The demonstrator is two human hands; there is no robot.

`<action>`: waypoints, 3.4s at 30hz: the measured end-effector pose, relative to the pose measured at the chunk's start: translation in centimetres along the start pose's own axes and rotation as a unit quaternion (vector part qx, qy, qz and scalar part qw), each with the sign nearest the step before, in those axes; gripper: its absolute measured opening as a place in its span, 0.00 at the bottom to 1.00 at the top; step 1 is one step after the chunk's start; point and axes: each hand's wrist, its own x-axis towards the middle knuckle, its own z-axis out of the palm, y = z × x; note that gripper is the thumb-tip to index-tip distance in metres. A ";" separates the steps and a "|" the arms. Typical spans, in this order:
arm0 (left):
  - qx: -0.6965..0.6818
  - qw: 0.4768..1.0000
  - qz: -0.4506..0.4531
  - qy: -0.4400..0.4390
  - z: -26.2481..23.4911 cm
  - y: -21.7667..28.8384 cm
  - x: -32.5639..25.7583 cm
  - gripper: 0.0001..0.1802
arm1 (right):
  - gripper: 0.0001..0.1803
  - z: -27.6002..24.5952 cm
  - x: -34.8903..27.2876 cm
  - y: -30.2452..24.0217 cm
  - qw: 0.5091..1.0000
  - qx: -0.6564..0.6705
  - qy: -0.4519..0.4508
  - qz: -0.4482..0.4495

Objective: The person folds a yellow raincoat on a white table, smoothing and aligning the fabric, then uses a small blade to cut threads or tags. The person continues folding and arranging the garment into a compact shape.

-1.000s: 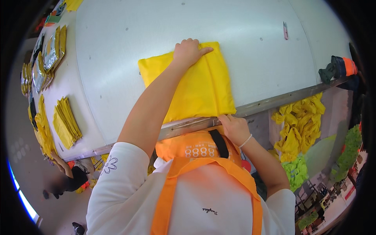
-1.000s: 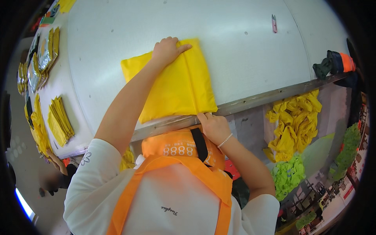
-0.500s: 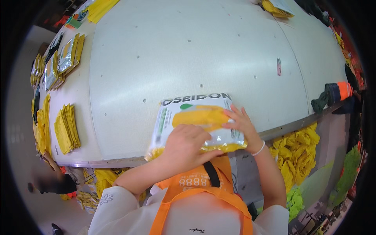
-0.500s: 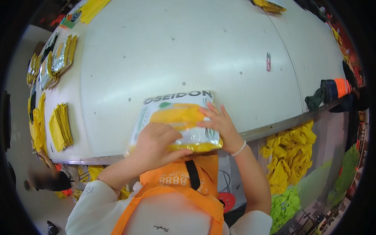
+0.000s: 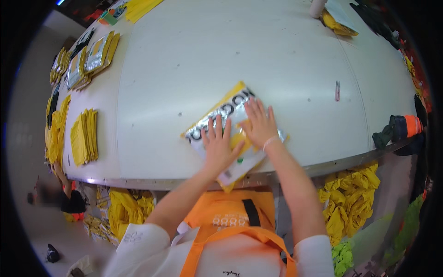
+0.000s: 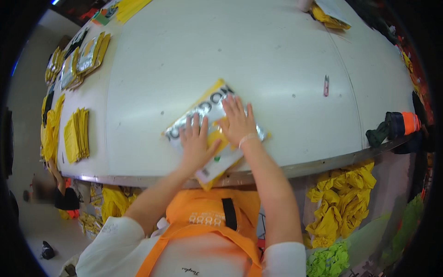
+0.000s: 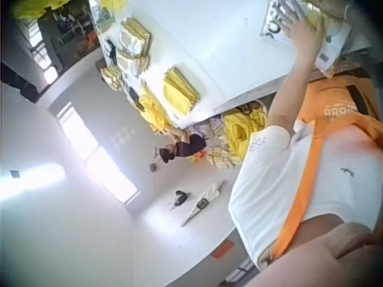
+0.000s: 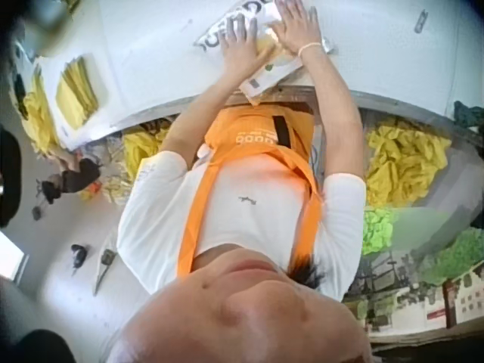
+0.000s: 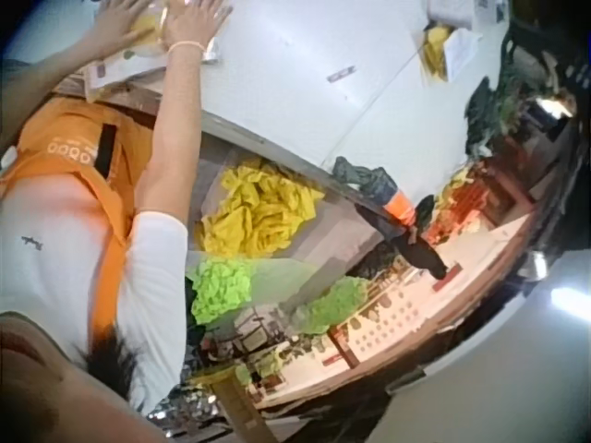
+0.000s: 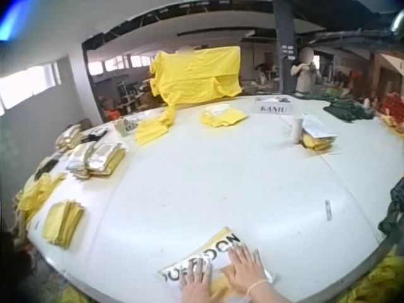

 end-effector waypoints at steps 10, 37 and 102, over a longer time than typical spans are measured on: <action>-0.322 0.887 -0.318 -0.088 -1.2 -11.7 1.1 0.31 | 0.26 3.7 -13.7 -2.7 0.762 0.533 0.068 0.362; -0.205 0.931 -0.285 0.097 -13.9 -42.7 -9.1 0.26 | 0.25 -3.0 16.8 -26.9 0.736 0.635 -0.039 0.232; 0.063 0.924 0.356 -0.122 18.8 44.1 0.9 0.49 | 0.29 10.3 -59.9 61.3 0.601 0.065 0.277 0.747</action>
